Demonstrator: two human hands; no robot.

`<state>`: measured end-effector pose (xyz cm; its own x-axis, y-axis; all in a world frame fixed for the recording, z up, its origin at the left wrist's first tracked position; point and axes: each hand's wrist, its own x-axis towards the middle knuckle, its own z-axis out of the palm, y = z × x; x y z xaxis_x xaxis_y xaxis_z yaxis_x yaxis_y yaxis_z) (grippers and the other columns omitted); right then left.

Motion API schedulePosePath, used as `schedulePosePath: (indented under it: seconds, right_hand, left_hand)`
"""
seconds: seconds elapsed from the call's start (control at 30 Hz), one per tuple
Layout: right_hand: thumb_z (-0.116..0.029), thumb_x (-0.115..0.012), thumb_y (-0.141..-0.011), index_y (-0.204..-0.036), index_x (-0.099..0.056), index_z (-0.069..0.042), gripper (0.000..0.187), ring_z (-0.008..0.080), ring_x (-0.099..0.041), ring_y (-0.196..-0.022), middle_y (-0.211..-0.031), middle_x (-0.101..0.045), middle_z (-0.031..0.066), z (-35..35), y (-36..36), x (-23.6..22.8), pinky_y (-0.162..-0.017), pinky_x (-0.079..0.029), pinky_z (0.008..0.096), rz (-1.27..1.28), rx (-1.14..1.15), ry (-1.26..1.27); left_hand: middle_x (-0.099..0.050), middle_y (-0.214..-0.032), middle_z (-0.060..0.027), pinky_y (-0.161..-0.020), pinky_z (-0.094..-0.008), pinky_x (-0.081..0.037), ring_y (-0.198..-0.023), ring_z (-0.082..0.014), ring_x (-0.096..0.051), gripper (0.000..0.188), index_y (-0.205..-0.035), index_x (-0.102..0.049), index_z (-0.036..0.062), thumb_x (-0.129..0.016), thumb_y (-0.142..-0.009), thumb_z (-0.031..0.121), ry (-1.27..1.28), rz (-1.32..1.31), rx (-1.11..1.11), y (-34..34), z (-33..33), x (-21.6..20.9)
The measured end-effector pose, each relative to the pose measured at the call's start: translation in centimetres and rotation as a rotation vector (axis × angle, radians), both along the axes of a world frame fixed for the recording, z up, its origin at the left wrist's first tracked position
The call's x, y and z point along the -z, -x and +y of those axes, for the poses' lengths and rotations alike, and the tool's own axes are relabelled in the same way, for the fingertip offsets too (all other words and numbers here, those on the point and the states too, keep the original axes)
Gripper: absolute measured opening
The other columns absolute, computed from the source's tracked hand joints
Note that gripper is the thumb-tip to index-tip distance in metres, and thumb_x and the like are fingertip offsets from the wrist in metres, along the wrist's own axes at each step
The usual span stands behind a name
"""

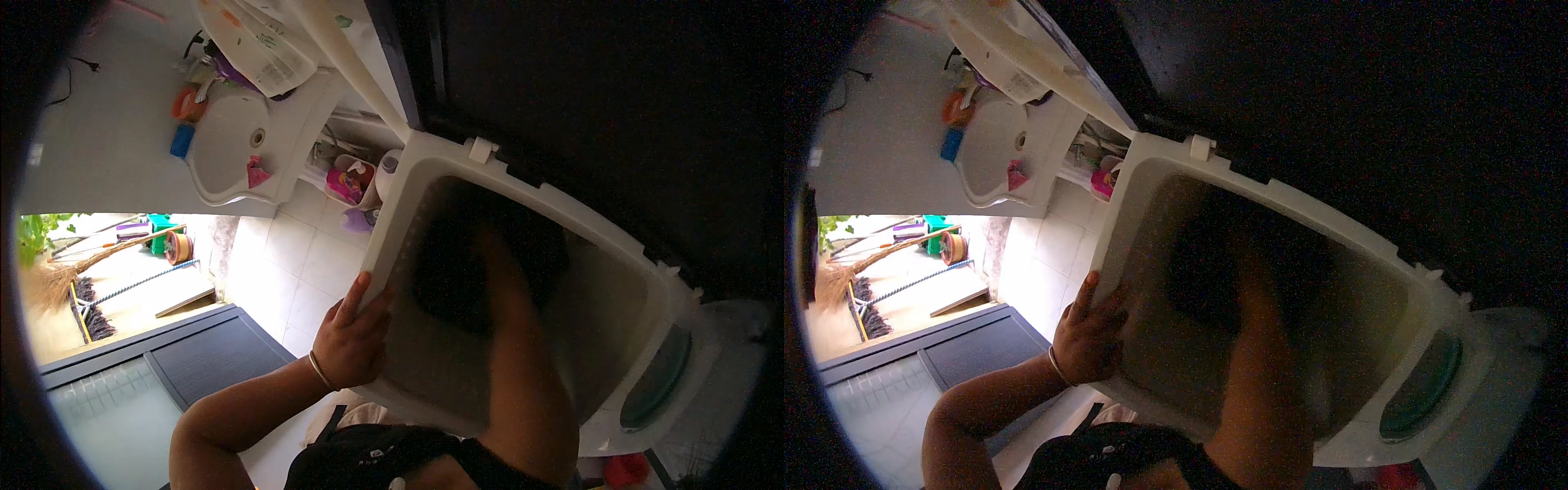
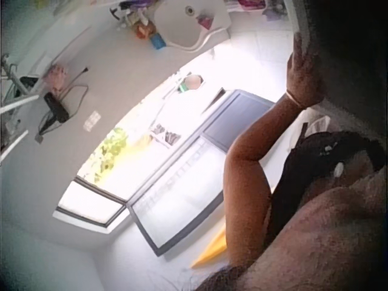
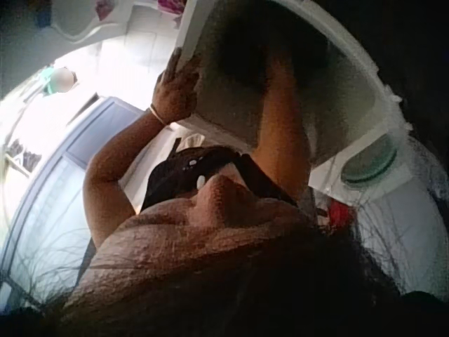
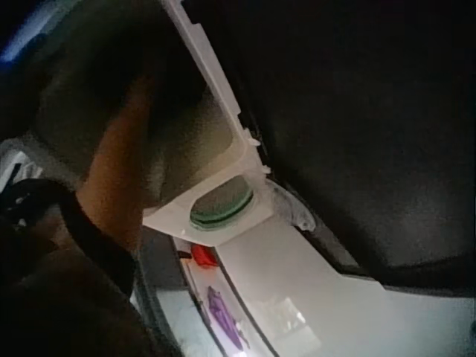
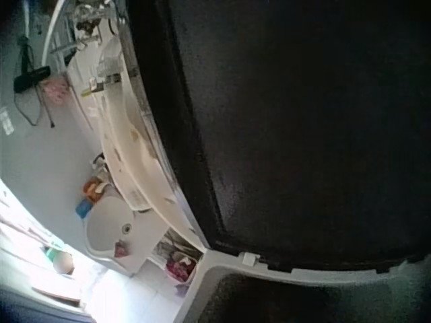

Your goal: The person fills a washing machine tub with water using a hose, adds detergent from a packet, and agitates dark clothing by hand.

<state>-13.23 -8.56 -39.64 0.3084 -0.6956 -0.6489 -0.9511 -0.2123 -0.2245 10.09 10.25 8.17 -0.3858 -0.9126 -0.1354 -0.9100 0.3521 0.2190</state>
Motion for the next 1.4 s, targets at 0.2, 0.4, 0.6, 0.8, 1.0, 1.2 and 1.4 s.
schedulePosePath:
  seconds: [0.2, 0.4, 0.6, 0.8, 1.0, 1.2, 1.4]
  right_hand:
    - [-0.019, -0.068, -0.076, -0.139, -0.034, -0.008, 0.072, 0.0355, -0.035, -0.127, -0.145, -0.028, 0.0174, 10.4, 2.5, -6.7, -0.102, -0.036, 0.0465, -0.110, -0.016, -0.274]
    - [-0.020, -0.070, -0.075, -0.138, -0.035, -0.008, 0.073, 0.0342, -0.035, -0.127, -0.145, -0.027, 0.0163, 17.1, 6.9, -16.7, -0.101, -0.037, 0.0460, -0.208, 0.236, -0.440]
    - [-0.013, -0.069, -0.071, -0.139, -0.036, -0.011, 0.075, 0.0340, -0.033, -0.127, -0.141, -0.033, 0.0159, 15.4, 5.4, -29.3, -0.100, -0.033, 0.0497, -0.365, 0.602, -0.532]
    - [-0.006, -0.069, -0.066, -0.139, -0.034, -0.013, 0.082, 0.0356, -0.036, -0.123, -0.132, -0.042, 0.0157, 15.3, 3.4, -47.8, -0.097, -0.031, 0.0514, -0.445, 1.253, -0.405]
    - [-0.004, -0.072, -0.064, -0.122, -0.051, -0.004, 0.062, 0.0315, -0.054, -0.104, -0.110, -0.056, 0.0159, 15.1, 7.3, -62.6, -0.087, -0.047, 0.0471, -0.609, 1.319, -0.123]
    - [-0.012, -0.074, -0.069, -0.097, -0.056, -0.011, 0.033, 0.0150, -0.055, -0.067, -0.086, -0.057, 0.0038, 14.7, 9.8, -69.8, -0.053, -0.044, 0.0236, -0.922, 0.987, -0.148]
    - [-0.013, -0.075, -0.070, -0.095, -0.054, -0.016, 0.032, 0.0163, -0.050, -0.070, -0.089, -0.053, 0.0029, 17.1, 8.7, -56.6, -0.052, -0.040, 0.0301, -0.452, 0.925, -0.053]
  left_hand:
    - [-0.040, -0.136, -0.0143, -0.100, -0.0446, -0.039, -0.138, -0.0402, -0.011, 0.029, -0.089, -0.067, -0.0012, -0.061, -0.064, 0.010, -0.039, 0.042, -0.098, -0.6, 1.5, -0.7]
    - [-0.042, -0.135, -0.0157, -0.101, -0.0439, -0.038, -0.139, -0.0378, -0.011, 0.024, -0.083, -0.068, -0.0024, -0.061, -0.063, 0.008, 0.045, 0.180, -0.012, -0.6, 0.5, -1.4]
    - [-0.044, -0.135, -0.0131, -0.103, -0.0445, -0.033, -0.140, -0.0342, -0.010, 0.021, -0.081, -0.071, 0.0006, -0.059, -0.067, 0.011, 0.106, 0.246, -0.014, -1.5, 1.0, -0.7]
    - [-0.044, -0.136, -0.0140, -0.103, -0.0421, -0.034, -0.140, -0.0348, -0.007, 0.021, -0.081, -0.071, 0.0010, -0.060, -0.069, 0.014, 0.077, 0.219, -0.027, -1.8, 1.2, -1.2]
    - [-0.041, -0.137, -0.0164, -0.101, -0.0412, -0.034, -0.140, -0.0343, -0.006, 0.020, -0.079, -0.071, 0.0019, -0.059, -0.068, 0.013, 0.085, 0.299, 0.005, -2.3, 1.4, -1.1]
    - [-0.040, -0.137, -0.0164, -0.101, -0.0432, -0.033, -0.140, -0.0343, -0.007, 0.020, -0.080, -0.070, 0.0022, -0.058, -0.067, 0.012, 0.075, 0.350, -0.009, -2.2, 1.4, -0.7]
    - [-0.041, -0.137, -0.0148, -0.099, -0.0461, -0.036, -0.140, -0.0358, -0.008, 0.022, -0.083, -0.069, 0.0027, -0.061, -0.067, 0.015, 0.071, 0.286, 0.015, -1.7, 1.2, -0.6]
